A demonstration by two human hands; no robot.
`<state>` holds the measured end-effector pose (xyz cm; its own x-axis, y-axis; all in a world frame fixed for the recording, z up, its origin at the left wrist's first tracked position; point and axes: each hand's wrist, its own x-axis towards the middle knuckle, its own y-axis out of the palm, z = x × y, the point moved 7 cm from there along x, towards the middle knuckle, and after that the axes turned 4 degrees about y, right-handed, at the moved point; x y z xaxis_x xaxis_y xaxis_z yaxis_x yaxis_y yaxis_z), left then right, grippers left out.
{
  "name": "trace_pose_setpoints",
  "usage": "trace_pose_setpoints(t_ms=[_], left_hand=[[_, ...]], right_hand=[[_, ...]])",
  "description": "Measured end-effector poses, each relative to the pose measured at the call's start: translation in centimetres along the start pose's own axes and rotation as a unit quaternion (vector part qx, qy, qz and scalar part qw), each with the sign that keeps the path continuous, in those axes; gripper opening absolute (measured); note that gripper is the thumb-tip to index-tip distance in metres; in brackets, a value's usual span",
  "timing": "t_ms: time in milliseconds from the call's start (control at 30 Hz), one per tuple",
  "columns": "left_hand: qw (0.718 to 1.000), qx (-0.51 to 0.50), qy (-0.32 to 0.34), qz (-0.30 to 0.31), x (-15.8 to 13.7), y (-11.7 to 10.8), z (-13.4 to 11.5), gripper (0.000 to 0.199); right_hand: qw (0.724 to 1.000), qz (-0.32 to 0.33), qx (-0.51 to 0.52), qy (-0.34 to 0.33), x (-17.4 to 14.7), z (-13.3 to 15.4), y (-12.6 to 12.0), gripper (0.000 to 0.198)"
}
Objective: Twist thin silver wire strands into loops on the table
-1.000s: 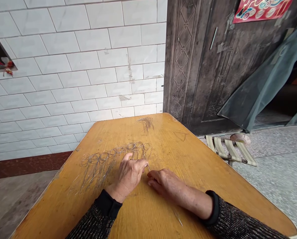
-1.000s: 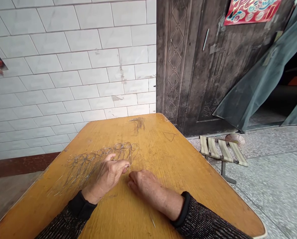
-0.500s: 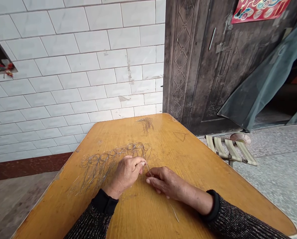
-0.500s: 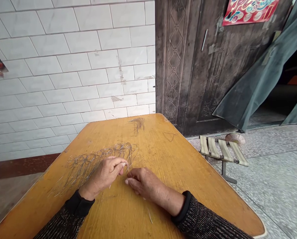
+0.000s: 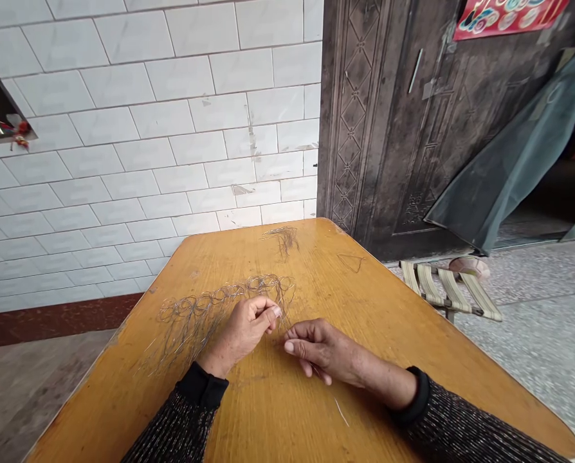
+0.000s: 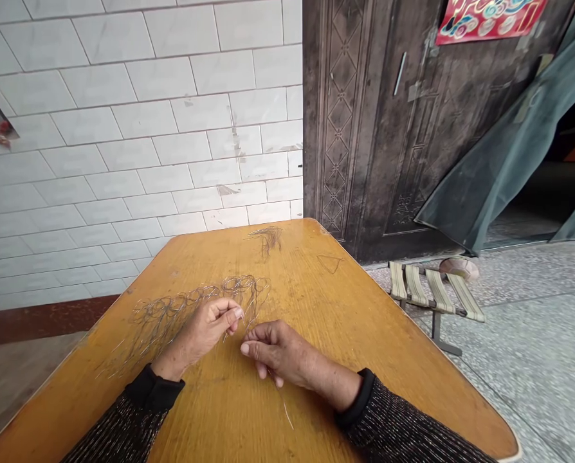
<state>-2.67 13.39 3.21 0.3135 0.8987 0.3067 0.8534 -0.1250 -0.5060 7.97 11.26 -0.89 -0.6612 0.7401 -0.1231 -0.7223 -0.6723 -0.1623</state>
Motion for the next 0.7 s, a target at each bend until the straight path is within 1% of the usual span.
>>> trace_pose_setpoints(t_ms=[67, 167, 333, 433, 600, 700], left_hand=[[1.0, -0.008, 0.01, -0.008, 0.0, -0.2, -0.1, 0.025], [1.0, -0.02, 0.013, 0.004, -0.2, 0.1, -0.5, 0.025], [1.0, -0.012, -0.002, 0.015, -0.5, 0.5, -1.2, 0.023], [1.0, -0.006, -0.007, 0.012, -0.6, 0.5, -1.2, 0.024], [1.0, 0.002, -0.012, 0.001, -0.6, 0.4, -0.9, 0.026], [1.0, -0.014, -0.025, -0.011, -0.5, 0.3, -0.3, 0.027]], right_hand=[[0.999, 0.008, 0.046, -0.014, 0.0, 0.2, 0.1, 0.032], [0.994, 0.014, 0.106, -0.023, 0.1, 0.4, 0.2, 0.038], [0.985, 0.017, 0.174, -0.014, 0.5, 0.0, 0.3, 0.038], [0.984, 0.003, 0.179, -0.01, 0.7, -0.4, 0.2, 0.035], [0.987, -0.028, 0.159, -0.012, 0.9, -0.8, 0.4, 0.033], [0.984, -0.049, 0.169, -0.015, 0.9, -0.9, 0.4, 0.033]])
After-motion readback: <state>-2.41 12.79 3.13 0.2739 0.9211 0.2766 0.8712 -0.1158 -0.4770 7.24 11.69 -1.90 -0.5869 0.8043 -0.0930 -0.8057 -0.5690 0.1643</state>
